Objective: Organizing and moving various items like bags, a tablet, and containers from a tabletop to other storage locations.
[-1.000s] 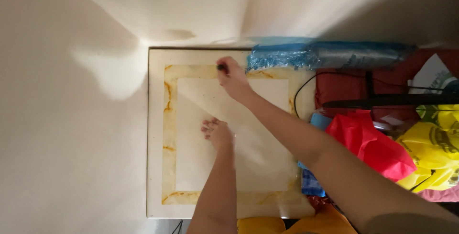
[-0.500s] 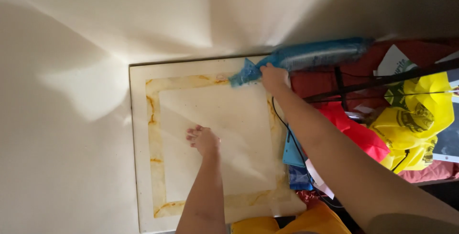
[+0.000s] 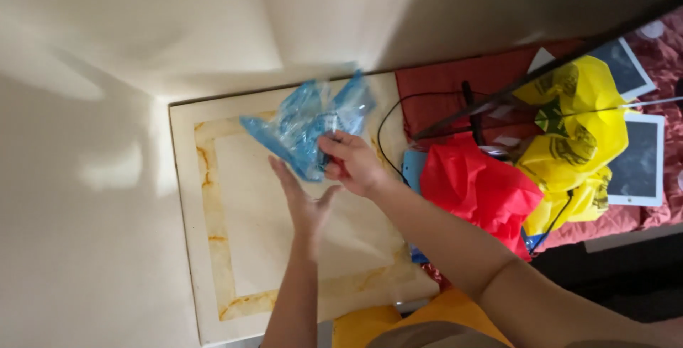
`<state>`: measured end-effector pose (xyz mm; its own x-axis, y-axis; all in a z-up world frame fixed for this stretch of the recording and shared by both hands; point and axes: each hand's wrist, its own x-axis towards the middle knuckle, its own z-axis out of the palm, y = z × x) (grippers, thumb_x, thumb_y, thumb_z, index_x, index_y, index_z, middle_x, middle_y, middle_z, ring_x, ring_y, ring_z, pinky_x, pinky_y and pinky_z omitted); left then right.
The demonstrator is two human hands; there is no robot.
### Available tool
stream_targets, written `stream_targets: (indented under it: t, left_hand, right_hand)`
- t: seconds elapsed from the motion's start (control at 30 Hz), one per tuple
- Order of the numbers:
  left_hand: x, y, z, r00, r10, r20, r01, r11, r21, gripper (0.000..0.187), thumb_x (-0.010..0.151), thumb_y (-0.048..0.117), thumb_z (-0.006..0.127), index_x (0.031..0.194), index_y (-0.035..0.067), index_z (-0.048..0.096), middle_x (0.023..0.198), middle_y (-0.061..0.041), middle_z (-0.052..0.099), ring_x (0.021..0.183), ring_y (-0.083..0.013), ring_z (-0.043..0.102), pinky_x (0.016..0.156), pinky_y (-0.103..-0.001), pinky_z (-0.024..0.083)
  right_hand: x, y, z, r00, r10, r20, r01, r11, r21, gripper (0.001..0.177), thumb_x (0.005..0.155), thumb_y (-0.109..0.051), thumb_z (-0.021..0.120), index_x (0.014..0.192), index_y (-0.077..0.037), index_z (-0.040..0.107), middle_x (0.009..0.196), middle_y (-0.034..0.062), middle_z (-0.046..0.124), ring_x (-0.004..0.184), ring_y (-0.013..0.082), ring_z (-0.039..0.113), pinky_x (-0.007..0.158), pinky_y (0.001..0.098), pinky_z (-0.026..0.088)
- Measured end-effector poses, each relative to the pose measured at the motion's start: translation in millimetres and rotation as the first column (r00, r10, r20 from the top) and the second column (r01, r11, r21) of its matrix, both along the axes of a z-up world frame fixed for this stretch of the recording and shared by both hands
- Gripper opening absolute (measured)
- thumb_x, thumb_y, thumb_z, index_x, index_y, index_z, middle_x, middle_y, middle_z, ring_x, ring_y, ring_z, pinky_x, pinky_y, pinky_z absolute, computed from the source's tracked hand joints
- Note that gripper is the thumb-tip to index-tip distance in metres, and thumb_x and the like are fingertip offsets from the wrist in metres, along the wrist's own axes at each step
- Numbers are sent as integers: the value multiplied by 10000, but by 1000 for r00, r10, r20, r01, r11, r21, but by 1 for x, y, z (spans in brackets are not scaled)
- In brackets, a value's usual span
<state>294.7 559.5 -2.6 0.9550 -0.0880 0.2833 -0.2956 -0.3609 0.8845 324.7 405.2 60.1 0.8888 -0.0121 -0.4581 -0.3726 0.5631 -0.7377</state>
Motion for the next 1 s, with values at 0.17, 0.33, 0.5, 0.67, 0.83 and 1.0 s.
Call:
stream_targets:
  t: [0.17,0.33,0.5,0.67,0.83,1.0]
  left_hand:
    - [7,-24,19,976,-37,213,-1,985,175,965,768,250,931,1560,153,388,1610,-260,338,1451,-481,388,1177,-546,385]
    - [28,-17,54,986,-58,159,26,980,195,754,708,243,933,1375,118,604,1435,-267,491,1288,-470,496,1054,-544,443]
    - [20,2,76,955,-207,213,137,944,301,517,689,258,964,1118,235,676,1261,-156,622,1137,-372,602,930,-457,544]
    - [6,-7,109,971,-179,160,160,979,127,601,686,220,912,1169,82,580,1259,-172,589,1175,-412,561,988,-519,483]
    - [8,-22,118,903,-256,345,173,952,253,552,741,130,842,1264,84,672,1493,-249,515,1324,-449,505,1096,-526,416]
    - [17,-30,162,983,-181,-21,143,697,702,361,674,359,898,888,86,799,1300,-99,664,1318,-480,462,1024,-743,268]
  right_hand:
    - [-7,-21,40,994,-95,59,91,993,72,172,995,-112,635,1151,-151,576,851,14,584,529,90,473,462,264,374]
    - [-31,-33,60,901,18,433,259,779,-571,357,974,-78,661,1289,-151,510,1137,74,614,778,177,597,612,317,491]
    - [-61,-28,97,722,598,349,213,288,-934,542,831,-33,724,1344,-156,599,1401,135,617,1111,368,677,809,387,583]
    - [-54,-31,80,735,637,-233,-129,-206,-970,385,832,-173,747,1212,-217,698,1131,107,704,939,340,708,759,475,563]
    - [-17,-42,77,676,590,-441,-188,-442,-877,210,816,-165,745,1022,-188,776,985,111,738,913,339,710,755,493,570]
    - [-2,-61,118,515,827,-225,-222,-125,-967,321,689,-197,842,996,-158,761,905,122,751,849,339,711,743,488,564]
